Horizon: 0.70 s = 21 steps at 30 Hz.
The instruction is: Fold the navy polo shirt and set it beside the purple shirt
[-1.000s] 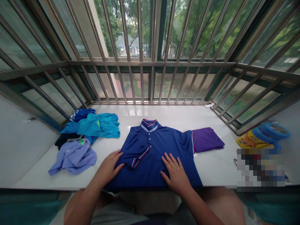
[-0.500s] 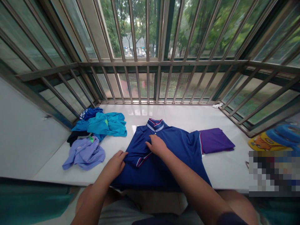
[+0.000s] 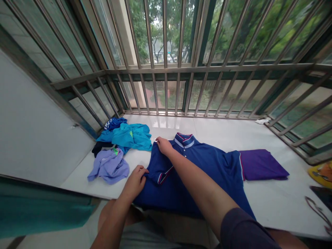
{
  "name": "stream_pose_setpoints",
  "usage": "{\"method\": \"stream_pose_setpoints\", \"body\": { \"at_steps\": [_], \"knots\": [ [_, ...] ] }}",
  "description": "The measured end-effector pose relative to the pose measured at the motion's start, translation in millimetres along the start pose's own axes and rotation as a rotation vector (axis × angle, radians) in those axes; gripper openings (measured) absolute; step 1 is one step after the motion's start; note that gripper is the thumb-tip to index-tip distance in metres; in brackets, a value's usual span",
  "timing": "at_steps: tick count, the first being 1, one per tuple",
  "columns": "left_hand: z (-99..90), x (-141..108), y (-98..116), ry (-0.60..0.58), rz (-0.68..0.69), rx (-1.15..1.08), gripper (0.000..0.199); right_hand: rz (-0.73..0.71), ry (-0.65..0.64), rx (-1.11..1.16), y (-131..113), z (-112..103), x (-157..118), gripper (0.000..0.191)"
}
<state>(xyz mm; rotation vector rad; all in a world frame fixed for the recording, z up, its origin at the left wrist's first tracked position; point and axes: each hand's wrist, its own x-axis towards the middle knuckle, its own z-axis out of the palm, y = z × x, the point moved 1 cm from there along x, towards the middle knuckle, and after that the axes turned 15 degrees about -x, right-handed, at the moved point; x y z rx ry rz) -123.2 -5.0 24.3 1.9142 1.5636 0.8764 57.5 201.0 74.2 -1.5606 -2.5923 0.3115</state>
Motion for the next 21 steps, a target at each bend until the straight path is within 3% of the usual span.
{"method": "stream_pose_setpoints", "body": {
  "at_steps": [4, 6, 10, 14, 17, 19, 21],
  "knots": [
    [-3.7, -4.9, -2.7, 0.007, 0.001, 0.021, 0.042, -0.098, 0.067, -0.020, -14.2, -6.2, -29.6, 0.038],
    [-5.8, -6.4, -5.7, -0.001, -0.002, 0.044, 0.041, -0.228, 0.050, -0.029, -20.2, -3.0, -62.5, 0.040],
    [-10.3, -8.6, -11.4, -0.020, 0.000, 0.109, 0.039, -0.474, 0.018, -0.145, -24.4, 22.2, -138.0, 0.064],
    [-12.0, -2.4, -6.0, -0.018, -0.050, 0.238, 0.030, -0.481, 0.059, -0.209, -23.6, 49.3, -186.4, 0.036],
    [-2.4, 15.9, 6.8, 0.055, -0.103, 0.356, 0.028, -0.450, 0.050, -0.148, -27.4, 59.0, -207.5, 0.054],
    [12.4, 32.3, 15.9, 0.093, -0.041, 0.352, 0.036, -0.435, 0.026, -0.097, -31.1, 60.8, -219.4, 0.078],
    [31.9, 46.2, 21.7, 0.048, 0.059, 0.287, 0.044, -0.454, 0.009, -0.060, -32.2, 58.5, -229.9, 0.091]
  ]
}}
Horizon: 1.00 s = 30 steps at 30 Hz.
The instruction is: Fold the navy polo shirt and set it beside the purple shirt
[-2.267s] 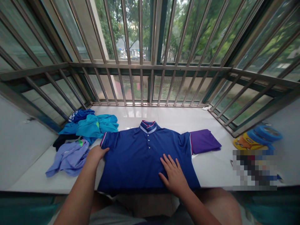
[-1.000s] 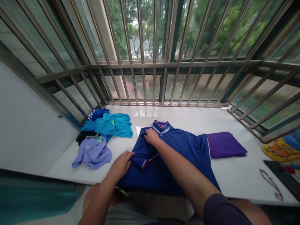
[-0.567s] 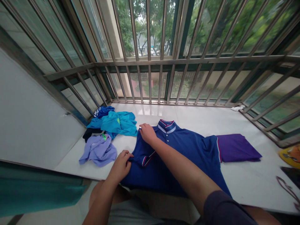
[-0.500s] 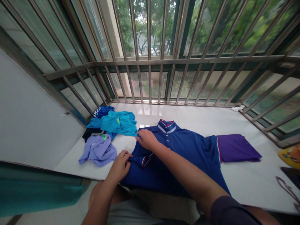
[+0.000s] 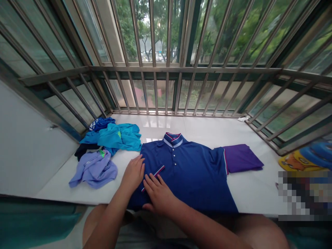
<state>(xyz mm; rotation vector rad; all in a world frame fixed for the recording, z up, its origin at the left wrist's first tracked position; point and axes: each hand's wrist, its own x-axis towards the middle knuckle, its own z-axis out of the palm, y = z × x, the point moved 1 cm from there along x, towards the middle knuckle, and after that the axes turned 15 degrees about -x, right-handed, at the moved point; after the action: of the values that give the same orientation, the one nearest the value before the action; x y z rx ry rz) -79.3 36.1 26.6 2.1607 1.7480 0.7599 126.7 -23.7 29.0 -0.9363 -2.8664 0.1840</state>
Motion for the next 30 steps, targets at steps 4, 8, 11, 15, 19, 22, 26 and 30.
{"method": "stream_pose_setpoints", "body": {
  "at_steps": [4, 8, 11, 15, 19, 22, 26, 30],
  "knots": [
    [30.6, 4.4, 3.6, -0.133, 0.050, -0.036, 0.060, 0.110, 0.024, 0.032, 22.1, -21.2, -22.6, 0.060],
    [33.7, -8.9, -12.0, -0.134, 0.018, 0.013, 0.063, 0.681, 0.050, -0.141, 102.1, -60.6, -67.9, 0.039],
    [28.3, -13.7, -21.9, -0.136, 0.006, 0.018, 0.064, 1.123, 0.019, -0.346, 168.7, -83.9, -115.1, 0.038],
    [24.8, -11.6, -22.0, -0.146, -0.013, 0.015, 0.064, 1.449, -0.111, -0.328, 222.8, -85.1, -163.5, 0.053],
    [24.2, -9.1, -15.7, -0.160, -0.039, 0.044, 0.064, 1.496, -0.159, -0.106, 239.3, -71.1, -181.6, 0.041],
    [23.4, -10.1, -14.6, -0.169, -0.043, 0.049, 0.064, 1.491, -0.113, -0.043, 239.1, -66.8, -184.9, 0.028],
    [21.4, -9.2, -16.1, -0.177, -0.051, 0.027, 0.064, 1.543, 0.049, 0.003, 231.5, -66.1, -186.1, 0.040],
    [20.5, 9.2, 8.7, -0.097, -0.075, -0.004, 0.052, 1.555, 0.233, 0.147, 228.8, -62.1, -188.0, 0.027]
  ]
}}
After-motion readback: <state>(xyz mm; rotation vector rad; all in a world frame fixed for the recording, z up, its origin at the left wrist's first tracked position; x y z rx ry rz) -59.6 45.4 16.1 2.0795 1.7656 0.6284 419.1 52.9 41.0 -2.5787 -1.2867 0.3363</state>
